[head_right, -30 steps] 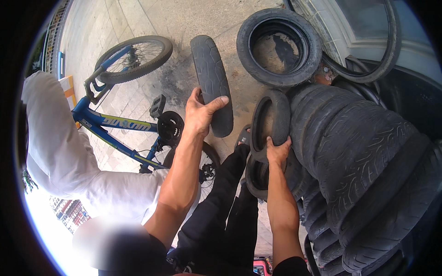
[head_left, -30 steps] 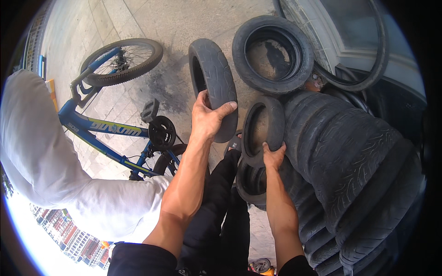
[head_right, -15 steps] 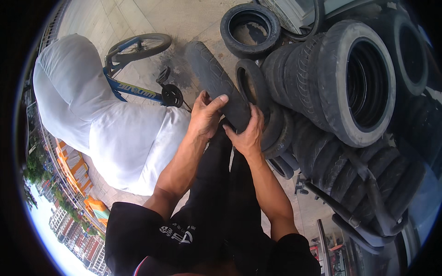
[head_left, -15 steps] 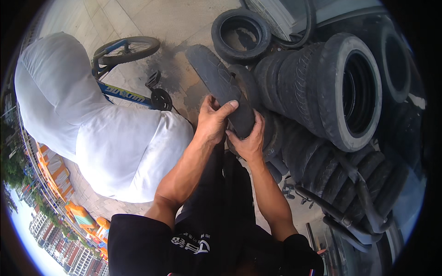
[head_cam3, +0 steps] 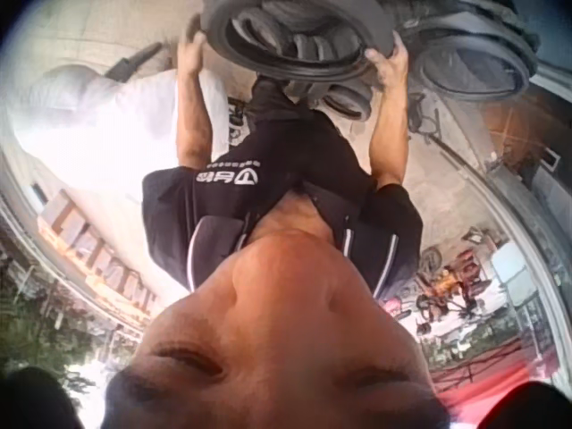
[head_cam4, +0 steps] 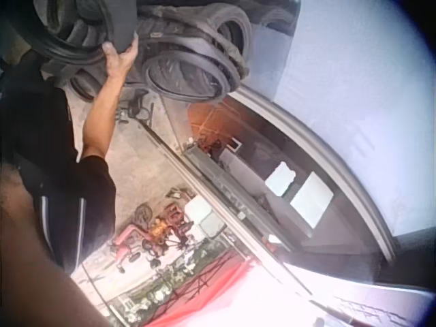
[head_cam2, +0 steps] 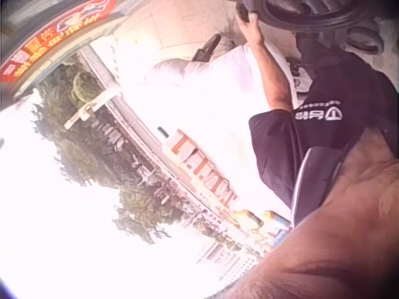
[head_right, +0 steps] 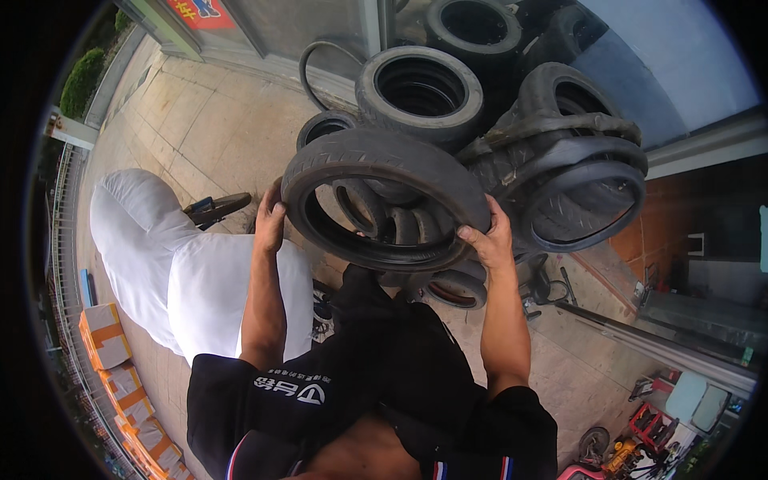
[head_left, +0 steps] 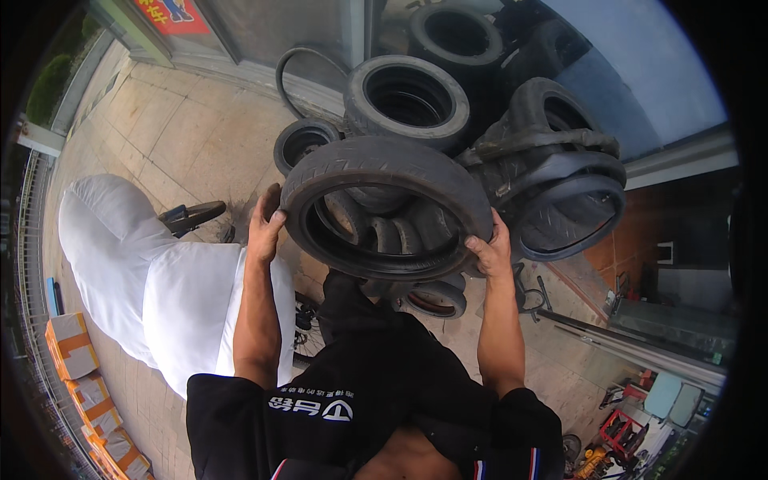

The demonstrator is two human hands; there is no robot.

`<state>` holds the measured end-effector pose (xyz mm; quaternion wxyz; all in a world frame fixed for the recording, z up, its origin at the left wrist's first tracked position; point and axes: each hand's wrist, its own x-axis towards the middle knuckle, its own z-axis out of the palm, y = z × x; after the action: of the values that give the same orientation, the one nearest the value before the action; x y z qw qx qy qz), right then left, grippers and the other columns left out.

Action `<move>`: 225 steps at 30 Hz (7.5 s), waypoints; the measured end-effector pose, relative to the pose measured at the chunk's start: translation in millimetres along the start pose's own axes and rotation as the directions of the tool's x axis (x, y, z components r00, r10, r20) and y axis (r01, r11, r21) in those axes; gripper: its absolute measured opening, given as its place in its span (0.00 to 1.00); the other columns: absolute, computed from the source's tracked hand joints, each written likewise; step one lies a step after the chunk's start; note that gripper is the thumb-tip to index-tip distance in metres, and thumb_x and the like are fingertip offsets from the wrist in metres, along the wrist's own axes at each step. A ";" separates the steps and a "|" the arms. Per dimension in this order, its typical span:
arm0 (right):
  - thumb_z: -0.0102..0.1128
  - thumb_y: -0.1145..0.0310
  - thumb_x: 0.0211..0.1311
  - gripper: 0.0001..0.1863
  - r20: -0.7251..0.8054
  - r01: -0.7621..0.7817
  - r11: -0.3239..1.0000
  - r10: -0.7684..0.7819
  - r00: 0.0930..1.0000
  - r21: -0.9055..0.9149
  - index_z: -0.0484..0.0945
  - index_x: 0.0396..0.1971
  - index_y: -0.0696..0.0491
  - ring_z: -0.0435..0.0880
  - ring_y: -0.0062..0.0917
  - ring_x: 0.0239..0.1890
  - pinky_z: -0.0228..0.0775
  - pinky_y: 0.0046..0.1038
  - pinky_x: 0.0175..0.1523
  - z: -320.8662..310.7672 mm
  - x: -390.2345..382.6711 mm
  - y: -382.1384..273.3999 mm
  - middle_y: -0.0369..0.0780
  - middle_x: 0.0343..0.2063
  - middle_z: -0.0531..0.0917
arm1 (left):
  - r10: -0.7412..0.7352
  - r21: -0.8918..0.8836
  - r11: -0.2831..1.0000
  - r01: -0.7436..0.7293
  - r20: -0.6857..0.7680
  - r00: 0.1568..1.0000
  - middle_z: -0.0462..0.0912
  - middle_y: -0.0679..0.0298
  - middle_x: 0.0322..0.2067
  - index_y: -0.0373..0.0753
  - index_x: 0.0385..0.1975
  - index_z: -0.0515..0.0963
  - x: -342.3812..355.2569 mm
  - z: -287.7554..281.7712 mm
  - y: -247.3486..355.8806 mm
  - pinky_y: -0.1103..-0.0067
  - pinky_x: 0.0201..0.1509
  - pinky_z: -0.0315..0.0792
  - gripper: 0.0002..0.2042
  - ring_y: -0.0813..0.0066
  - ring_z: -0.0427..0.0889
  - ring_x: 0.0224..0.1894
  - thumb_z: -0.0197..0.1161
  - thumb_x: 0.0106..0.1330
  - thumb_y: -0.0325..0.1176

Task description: The person uses a tire iron to pry a tire off a scooter wheel, working around the rim until the tire separates. The person then carries the removed tire to a stack of other tires and places it on top.

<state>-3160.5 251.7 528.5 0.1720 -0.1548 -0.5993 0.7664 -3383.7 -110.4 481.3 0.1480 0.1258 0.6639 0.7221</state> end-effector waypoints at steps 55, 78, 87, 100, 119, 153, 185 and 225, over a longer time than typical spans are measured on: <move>0.79 0.40 0.37 0.42 -0.286 0.257 0.893 -0.372 0.883 -0.368 0.78 0.41 0.62 0.80 0.23 0.40 0.71 0.26 0.49 -51.4 -71.8 -29.3 0.39 0.37 0.84 | 0.182 0.235 0.922 -0.309 0.440 0.879 0.74 0.48 0.57 0.29 0.63 0.66 -8.4 85.3 114.3 0.66 0.65 0.65 0.50 0.56 0.73 0.61 0.74 0.45 0.62; 0.56 0.36 0.62 0.47 -0.593 -0.046 0.965 0.197 0.781 0.260 0.62 0.64 0.64 0.75 0.39 0.59 0.71 0.34 0.62 -32.5 -90.2 -30.1 0.50 0.60 0.72 | -0.183 -0.202 0.949 0.240 0.266 0.947 0.79 0.51 0.51 0.27 0.58 0.68 -24.3 115.3 65.5 0.73 0.56 0.74 0.35 0.65 0.81 0.49 0.58 0.67 0.57; 0.59 0.23 0.46 0.58 -0.389 0.277 0.891 -0.413 0.824 -0.360 0.64 0.58 0.65 0.73 0.31 0.57 0.60 0.29 0.64 19.2 -128.2 -105.8 0.45 0.52 0.73 | -0.041 -0.526 0.836 0.158 0.227 0.973 0.78 0.57 0.34 0.36 0.46 0.74 -9.0 120.9 18.6 0.68 0.40 0.79 0.47 0.61 0.79 0.36 0.47 0.51 0.82; 0.68 0.21 0.29 0.57 -0.285 0.549 0.721 -0.681 0.675 -0.422 0.70 0.46 0.60 0.75 0.31 0.47 0.67 0.37 0.55 56.1 -117.6 -103.3 0.44 0.42 0.75 | 0.041 -0.559 0.815 -0.153 -0.207 0.977 0.70 0.59 0.58 0.43 0.65 0.63 -1.8 130.3 56.1 0.62 0.55 0.75 0.48 0.58 0.73 0.57 0.42 0.56 0.79; 0.57 0.37 0.58 0.44 -0.345 0.592 0.766 -0.643 0.684 -0.252 0.65 0.57 0.64 0.75 0.33 0.52 0.65 0.33 0.60 10.3 -99.6 -58.5 0.46 0.48 0.77 | 0.005 -0.630 0.772 0.083 0.136 0.991 0.75 0.57 0.55 0.42 0.65 0.64 14.3 117.8 59.1 0.68 0.64 0.68 0.43 0.61 0.73 0.58 0.36 0.64 0.75; 0.42 0.46 0.74 0.33 -0.662 0.044 0.963 0.148 0.734 0.265 0.64 0.63 0.60 0.74 0.36 0.59 0.64 0.34 0.66 -21.7 -74.8 7.8 0.46 0.59 0.73 | -0.359 -0.120 0.917 0.381 0.172 0.917 0.63 0.44 0.66 0.24 0.65 0.61 4.9 101.5 97.1 0.72 0.71 0.56 0.50 0.59 0.62 0.69 0.36 0.66 0.73; 0.36 0.40 0.72 0.40 -0.568 -0.145 0.952 0.280 0.774 0.271 0.55 0.69 0.59 0.62 0.39 0.68 0.53 0.36 0.72 8.5 -74.3 25.6 0.48 0.68 0.62 | -0.280 -0.144 0.938 0.315 0.221 0.934 0.78 0.47 0.54 0.27 0.59 0.69 8.0 73.0 95.0 0.73 0.60 0.71 0.33 0.63 0.78 0.55 0.56 0.70 0.54; 0.32 0.35 0.71 0.44 -0.307 -0.288 0.943 0.328 0.893 0.168 0.49 0.72 0.57 0.51 0.38 0.74 0.40 0.37 0.76 26.3 -48.5 59.1 0.45 0.72 0.53 | -0.341 -0.195 0.916 0.352 0.084 0.936 0.79 0.44 0.49 0.22 0.57 0.68 -3.3 8.0 48.4 0.71 0.50 0.79 0.35 0.59 0.83 0.47 0.73 0.58 0.43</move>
<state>-3133.4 194.0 478.7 0.1553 -0.3639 -0.4834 0.7809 -3379.9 -107.9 530.3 0.3019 0.0077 0.5932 0.7463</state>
